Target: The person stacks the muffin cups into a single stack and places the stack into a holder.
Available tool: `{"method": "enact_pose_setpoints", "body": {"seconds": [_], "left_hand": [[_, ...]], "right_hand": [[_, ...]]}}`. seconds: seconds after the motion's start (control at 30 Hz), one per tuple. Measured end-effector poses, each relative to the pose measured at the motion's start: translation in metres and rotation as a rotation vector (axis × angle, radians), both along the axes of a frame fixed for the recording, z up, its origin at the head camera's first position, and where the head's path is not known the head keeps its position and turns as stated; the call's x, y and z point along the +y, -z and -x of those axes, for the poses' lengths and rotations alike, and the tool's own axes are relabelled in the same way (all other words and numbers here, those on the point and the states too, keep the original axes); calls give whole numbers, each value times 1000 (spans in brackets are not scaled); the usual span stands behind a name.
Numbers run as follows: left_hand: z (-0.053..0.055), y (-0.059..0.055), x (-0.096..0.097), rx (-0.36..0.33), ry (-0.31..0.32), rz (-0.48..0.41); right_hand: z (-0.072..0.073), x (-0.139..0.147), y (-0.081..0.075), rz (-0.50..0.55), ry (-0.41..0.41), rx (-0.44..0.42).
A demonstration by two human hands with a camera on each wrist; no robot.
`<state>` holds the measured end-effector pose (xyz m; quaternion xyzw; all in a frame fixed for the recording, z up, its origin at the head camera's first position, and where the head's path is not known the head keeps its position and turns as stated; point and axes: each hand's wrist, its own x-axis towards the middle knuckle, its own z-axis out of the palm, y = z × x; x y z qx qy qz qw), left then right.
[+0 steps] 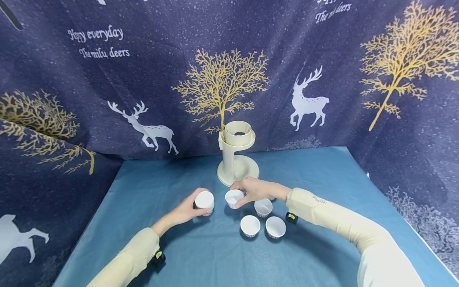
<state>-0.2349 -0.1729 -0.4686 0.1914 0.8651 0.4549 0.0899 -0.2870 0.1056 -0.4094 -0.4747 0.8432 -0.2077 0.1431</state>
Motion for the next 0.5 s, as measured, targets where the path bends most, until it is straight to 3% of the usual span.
{"method": "enact_pose_setpoints", "body": {"seconds": [0.5], "left_hand": [[1, 1, -1, -2, 35, -21]], "right_hand": [[-5, -7, -6, 113, 30, -138]]}}
